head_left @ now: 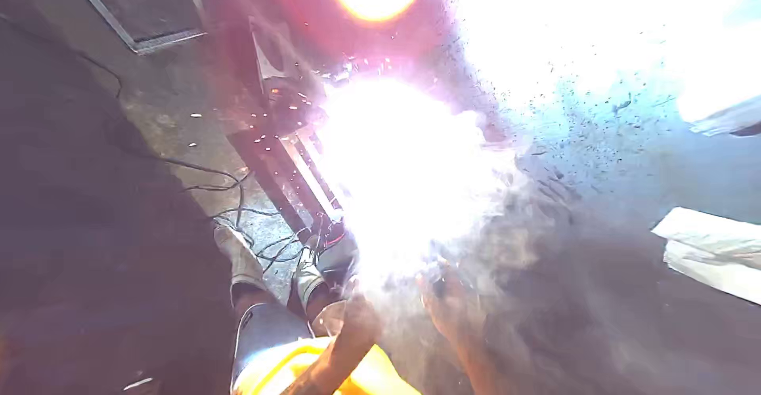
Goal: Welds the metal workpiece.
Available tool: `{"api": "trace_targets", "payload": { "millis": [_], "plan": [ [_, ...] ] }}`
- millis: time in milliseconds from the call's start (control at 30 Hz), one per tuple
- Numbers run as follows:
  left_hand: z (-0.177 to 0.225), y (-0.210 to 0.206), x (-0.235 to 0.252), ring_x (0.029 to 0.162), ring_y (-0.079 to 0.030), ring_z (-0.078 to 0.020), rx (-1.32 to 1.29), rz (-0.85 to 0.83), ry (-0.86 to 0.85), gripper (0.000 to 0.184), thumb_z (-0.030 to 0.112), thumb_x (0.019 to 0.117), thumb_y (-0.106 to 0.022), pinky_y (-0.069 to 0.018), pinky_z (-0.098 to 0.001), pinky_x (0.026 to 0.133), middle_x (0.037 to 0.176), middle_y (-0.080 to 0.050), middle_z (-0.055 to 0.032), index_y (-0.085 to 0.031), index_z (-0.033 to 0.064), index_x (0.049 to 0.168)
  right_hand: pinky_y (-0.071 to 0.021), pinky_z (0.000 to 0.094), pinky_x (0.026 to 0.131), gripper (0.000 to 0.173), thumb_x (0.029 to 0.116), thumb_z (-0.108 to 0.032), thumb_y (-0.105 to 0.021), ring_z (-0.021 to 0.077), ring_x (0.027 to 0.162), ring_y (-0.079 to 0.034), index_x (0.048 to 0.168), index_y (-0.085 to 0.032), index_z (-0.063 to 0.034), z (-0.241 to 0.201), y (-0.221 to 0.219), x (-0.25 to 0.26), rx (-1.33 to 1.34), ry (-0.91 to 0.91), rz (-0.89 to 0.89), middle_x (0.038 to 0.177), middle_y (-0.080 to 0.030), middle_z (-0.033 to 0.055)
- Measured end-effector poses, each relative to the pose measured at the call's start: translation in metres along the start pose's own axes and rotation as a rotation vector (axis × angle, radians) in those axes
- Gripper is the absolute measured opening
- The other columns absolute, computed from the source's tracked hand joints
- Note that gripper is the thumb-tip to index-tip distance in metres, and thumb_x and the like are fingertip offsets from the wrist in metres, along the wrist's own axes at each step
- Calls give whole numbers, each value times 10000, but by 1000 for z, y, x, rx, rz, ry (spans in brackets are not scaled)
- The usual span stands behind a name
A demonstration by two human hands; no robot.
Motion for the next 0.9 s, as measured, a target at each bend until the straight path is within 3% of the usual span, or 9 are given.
{"api": "trace_targets", "payload": {
  "millis": [33, 100, 200, 467, 567, 700, 767, 833, 900],
  "plan": [
    [-1, -1, 5, 1015, -713, -187, -29, 130, -126, 319, 173, 1007, -607, -563, -357, 950, 1115, -737, -147, -682, -19, 1251, -615, 318, 683, 536, 930, -307, -701, 106, 725, -683, 1317, -605, 51, 4, 1, 0, -42, 70, 16, 976, -720, 101],
    [0, 0, 12, 876, -728, -120, -109, 249, -274, 304, 187, 978, -626, -601, -325, 819, 1015, -763, -77, -712, 30, 1225, -615, 291, 742, 530, 940, -228, -702, 93, 806, -696, 1359, -575, 71, 5, -1, 1, -21, 163, 27, 1083, -721, 126],
    [3, 1, 16, 914, -717, -47, -257, 218, -265, 280, 187, 993, -631, -602, -271, 856, 1037, -764, -6, -712, 63, 1231, -603, 268, 854, 534, 939, -205, -707, 66, 927, -702, 1365, -558, 81, 2, -2, 3, 11, 211, 26, 1138, -720, 112],
    [-1, 2, 16, 943, -722, -133, -144, 220, -269, 292, 139, 966, -635, -601, -348, 872, 1053, -756, -76, -708, 35, 1229, -619, 309, 718, 540, 932, -266, -706, 101, 756, -692, 1340, -585, 67, 6, -2, 9, -48, 68, -5, 1003, -727, 110],
    [1, 2, 19, 946, -719, -78, -137, 217, -213, 301, 186, 1000, -590, -593, -309, 878, 1069, -762, -37, -710, 70, 1251, -599, 321, 857, 567, 940, -297, -708, 120, 902, -703, 1370, -577, 49, 4, -1, 7, -126, 45, -10, 1112, -721, 131],
    [2, 2, 21, 925, -711, -43, -240, 224, -276, 284, 169, 988, -603, -594, -270, 852, 1043, -761, -8, -714, 67, 1229, -610, 293, 815, 558, 930, -249, -713, 92, 878, -709, 1372, -570, 61, 3, -1, 8, -93, 149, 28, 1105, -728, 123],
    [5, 3, 20, 989, -709, -47, -327, 208, -355, 300, 122, 992, -604, -593, -259, 910, 1113, -754, -23, -687, 26, 1264, -615, 299, 703, 530, 926, -225, -710, 96, 750, -688, 1346, -578, 71, 5, -2, 10, -38, 142, 32, 1027, -723, 117],
    [3, 1, 22, 905, -720, -44, -294, 213, -301, 284, 160, 1001, -622, -609, -256, 835, 1052, -764, -4, -699, 53, 1253, -614, 283, 638, 533, 938, -229, -698, 78, 691, -671, 1357, -563, 72, 7, -4, 11, 14, 158, 9, 991, -719, 92],
    [5, 2, 19, 894, -720, -59, -194, 230, -241, 288, 211, 1000, -623, -602, -283, 833, 1030, -765, -7, -717, 85, 1242, -610, 287, 671, 534, 942, -243, -693, 81, 710, -674, 1362, -564, 61, 8, -4, 10, -6, 98, -13, 989, -722, 86]
  ]
}}
Point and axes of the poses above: each hand's wrist, its own x-axis towards the middle knuckle, its own y-axis out of the back of the hand, z = x × y, the point moved 7 cm from there along x, towards the middle knuckle
